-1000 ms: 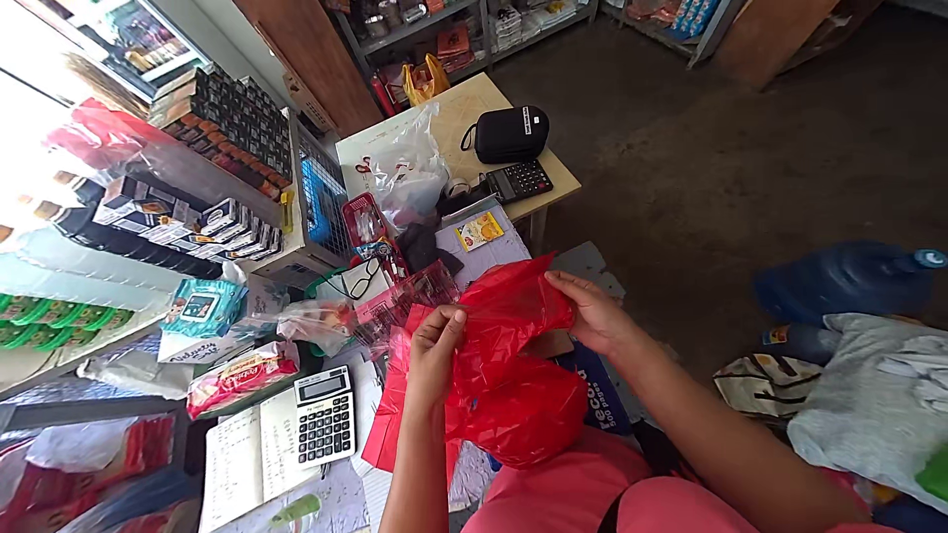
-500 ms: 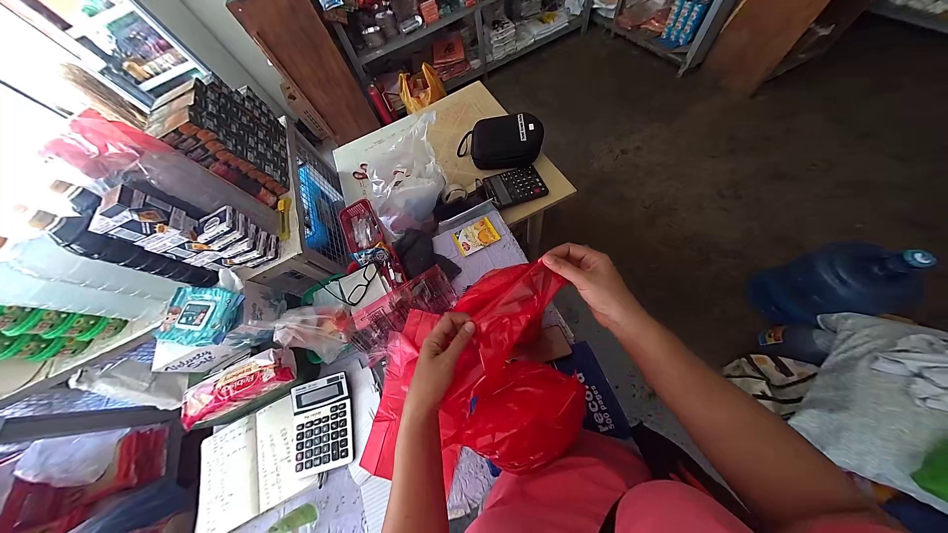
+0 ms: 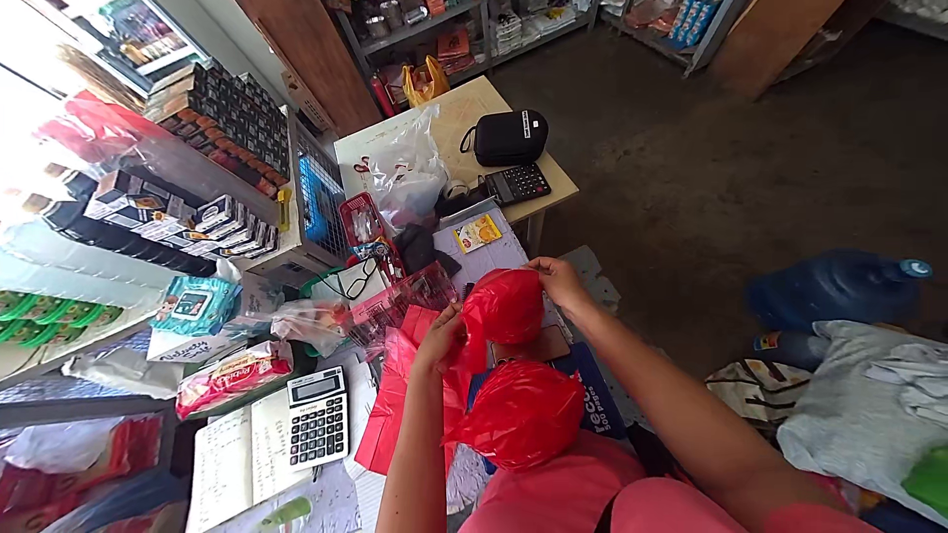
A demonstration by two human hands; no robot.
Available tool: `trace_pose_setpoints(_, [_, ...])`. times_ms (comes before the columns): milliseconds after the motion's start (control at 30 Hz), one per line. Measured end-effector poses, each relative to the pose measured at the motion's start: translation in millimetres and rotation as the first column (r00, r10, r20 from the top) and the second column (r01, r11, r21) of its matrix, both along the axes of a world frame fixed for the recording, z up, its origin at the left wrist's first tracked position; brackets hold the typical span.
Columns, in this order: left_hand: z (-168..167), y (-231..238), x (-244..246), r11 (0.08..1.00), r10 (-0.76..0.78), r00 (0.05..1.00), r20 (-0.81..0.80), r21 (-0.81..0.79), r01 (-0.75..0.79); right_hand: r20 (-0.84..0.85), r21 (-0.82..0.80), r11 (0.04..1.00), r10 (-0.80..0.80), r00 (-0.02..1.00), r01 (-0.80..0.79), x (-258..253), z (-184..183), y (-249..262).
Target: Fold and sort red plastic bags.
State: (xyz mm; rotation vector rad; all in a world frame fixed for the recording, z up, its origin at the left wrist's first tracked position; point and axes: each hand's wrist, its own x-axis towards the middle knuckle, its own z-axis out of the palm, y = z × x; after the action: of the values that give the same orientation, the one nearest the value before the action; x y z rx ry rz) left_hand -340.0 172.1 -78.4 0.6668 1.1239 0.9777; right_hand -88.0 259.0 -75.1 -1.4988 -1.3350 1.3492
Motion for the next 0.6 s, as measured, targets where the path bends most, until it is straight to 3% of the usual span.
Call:
trace_pose_setpoints(100, [-15,9,7,0.995,0.043,0.999,-0.032,-0.085,-0.045,0.050,0.029,1.000,0.008,0.999,-0.010,-2,-26,1])
trace_pose_setpoints(200, [-26,15,13,0.995,0.051,0.978,-0.202,-0.069,-0.066,0.091,0.029,1.000,0.000,0.996,-0.002,-2,-43,0])
trace_pose_setpoints(367, [-36,5,2,0.981,0.103,0.800,-0.591,0.192,0.015,0.039,0.064,0.998,0.004,0.999,-0.007,22,-41,0])
trace_pose_setpoints(533, [-15,-7,-13,0.836,0.077,0.769,-0.634,0.462,0.297,0.095,0.316,0.883,0.336,0.937,-0.348,49,-8,0])
trace_pose_setpoints(600, [-7,-3,-8,0.783,0.104,0.803,-0.586,0.547,0.297,0.040,0.325,0.853,0.419,0.907,-0.409,46,1,1])
